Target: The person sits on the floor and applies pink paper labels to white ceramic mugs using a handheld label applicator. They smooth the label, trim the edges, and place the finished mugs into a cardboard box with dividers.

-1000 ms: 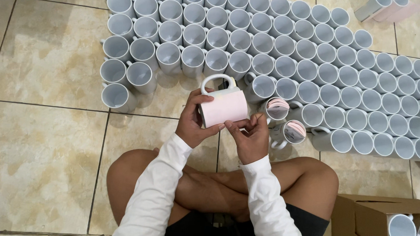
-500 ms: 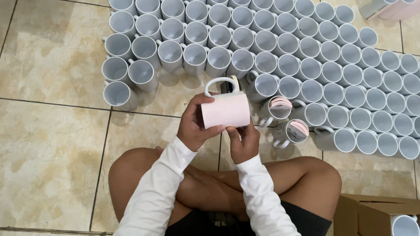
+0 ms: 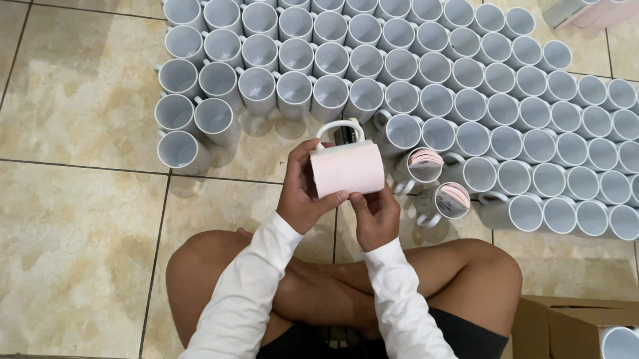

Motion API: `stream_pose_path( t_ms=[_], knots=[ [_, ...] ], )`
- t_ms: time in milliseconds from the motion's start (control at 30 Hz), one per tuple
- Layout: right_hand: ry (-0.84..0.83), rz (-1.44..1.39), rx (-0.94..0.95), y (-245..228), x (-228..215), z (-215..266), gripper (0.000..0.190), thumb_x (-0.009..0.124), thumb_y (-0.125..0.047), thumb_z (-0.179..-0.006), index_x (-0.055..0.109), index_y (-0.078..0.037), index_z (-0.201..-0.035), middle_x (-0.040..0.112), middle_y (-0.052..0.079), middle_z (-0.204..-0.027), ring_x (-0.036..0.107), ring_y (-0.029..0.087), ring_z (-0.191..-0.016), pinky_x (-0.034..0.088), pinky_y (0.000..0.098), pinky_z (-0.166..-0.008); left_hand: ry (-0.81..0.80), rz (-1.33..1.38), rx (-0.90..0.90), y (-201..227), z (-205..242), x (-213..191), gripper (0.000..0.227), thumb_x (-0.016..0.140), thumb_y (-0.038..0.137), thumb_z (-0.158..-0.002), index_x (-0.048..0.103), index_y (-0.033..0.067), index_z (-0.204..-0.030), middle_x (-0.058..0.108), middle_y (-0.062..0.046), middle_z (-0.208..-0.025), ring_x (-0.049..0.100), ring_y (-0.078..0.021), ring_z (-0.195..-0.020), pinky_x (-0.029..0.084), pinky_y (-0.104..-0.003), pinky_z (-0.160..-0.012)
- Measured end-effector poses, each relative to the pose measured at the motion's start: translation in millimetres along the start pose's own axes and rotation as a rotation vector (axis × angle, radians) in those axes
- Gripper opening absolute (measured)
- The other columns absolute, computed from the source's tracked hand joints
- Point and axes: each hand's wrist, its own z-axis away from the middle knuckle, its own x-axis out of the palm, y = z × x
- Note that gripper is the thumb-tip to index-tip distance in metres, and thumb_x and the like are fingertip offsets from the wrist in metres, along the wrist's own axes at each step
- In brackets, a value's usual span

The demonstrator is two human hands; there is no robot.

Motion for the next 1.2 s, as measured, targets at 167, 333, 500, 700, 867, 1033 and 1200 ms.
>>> stream_pose_path(
  t_ms=[167,333,500,700,867,1033,1200],
  knots=[
    [0.059,-0.035,0.037,15,-4,10,0.028,0.064,-0.022,-0.089,0.059,0.005,-0.099,0.065,0.016,-0.081,0.064,0.024,-0.079,0.056,0.0436,-0.075,0.035,-0.070,0.008,6,2,13,0.065,0.080,0.022,-0.074,0.026,0.0109,-0.107,0.036,-0.021,-0.141,0.038,-0.0325,-0.129,0.028,-0.048,-0.107],
    [0.188,-0.040,0.052,26,-7,11,0.034,0.060,-0.029,-0.092,0.060,0.004,-0.098,0.063,0.014,-0.077,0.063,0.021,-0.074,0.057,0.0407,-0.073,-0.020,-0.576,0.007,17,9,21,0.038,0.063,0.035,-0.089,0.046,0.0022,-0.081,0.021,-0.021,-0.145,0.015,-0.0474,-0.138,0.019,-0.057,-0.112],
    [0.194,0.221,0.176,10,-20,9,0.031,0.059,-0.027,-0.096,0.064,0.001,-0.084,0.066,0.013,-0.062,0.064,0.020,-0.055,0.054,0.0337,-0.058,-0.309,-0.843,-0.024,-24,20,5,0.032,0.054,0.033,-0.096,0.052,0.0104,-0.119,0.051,-0.010,-0.116,0.053,-0.0247,-0.114,0.020,-0.055,-0.104],
    [0.020,0.613,0.135,-18,-37,11,0.023,0.071,-0.031,-0.086,0.070,-0.008,-0.087,0.067,0.004,-0.054,0.058,0.017,-0.042,0.048,0.0268,-0.048,-0.243,-0.187,-0.394,10,4,4,0.024,0.057,0.020,-0.094,0.056,0.0010,-0.109,0.068,-0.011,-0.097,0.059,-0.0140,-0.092,0.050,-0.042,-0.085],
    [0.005,0.591,0.235,-8,-66,15,0.025,0.073,-0.032,-0.083,0.070,-0.008,-0.088,0.065,0.004,-0.050,0.052,0.016,-0.040,0.042,0.0253,-0.046,-0.211,-0.085,-0.516,-13,16,14,0.042,0.076,0.009,-0.077,0.056,-0.0017,-0.112,0.068,-0.014,-0.103,0.060,-0.0193,-0.097,0.050,-0.039,-0.086],
    [0.038,0.635,0.258,-2,-137,-6,0.022,0.077,-0.021,-0.079,0.071,-0.005,-0.092,0.069,0.011,-0.062,0.063,0.022,-0.057,0.048,0.0296,-0.056,-0.145,-0.093,-0.586,-27,13,11,0.038,0.080,0.007,-0.073,0.061,-0.0007,-0.105,0.070,-0.010,-0.090,0.062,-0.0150,-0.085,0.053,-0.033,-0.077],
    [-0.076,1.191,0.392,48,-219,-36,0.024,0.076,-0.022,-0.074,0.069,-0.016,-0.096,0.064,0.004,-0.086,0.066,0.025,-0.088,0.054,0.0393,-0.079,-0.047,-0.138,-0.616,-31,12,7,0.030,0.078,0.007,-0.077,0.063,-0.0035,-0.101,0.069,-0.011,-0.082,0.061,-0.0144,-0.079,0.055,-0.031,-0.074]
  ],
)
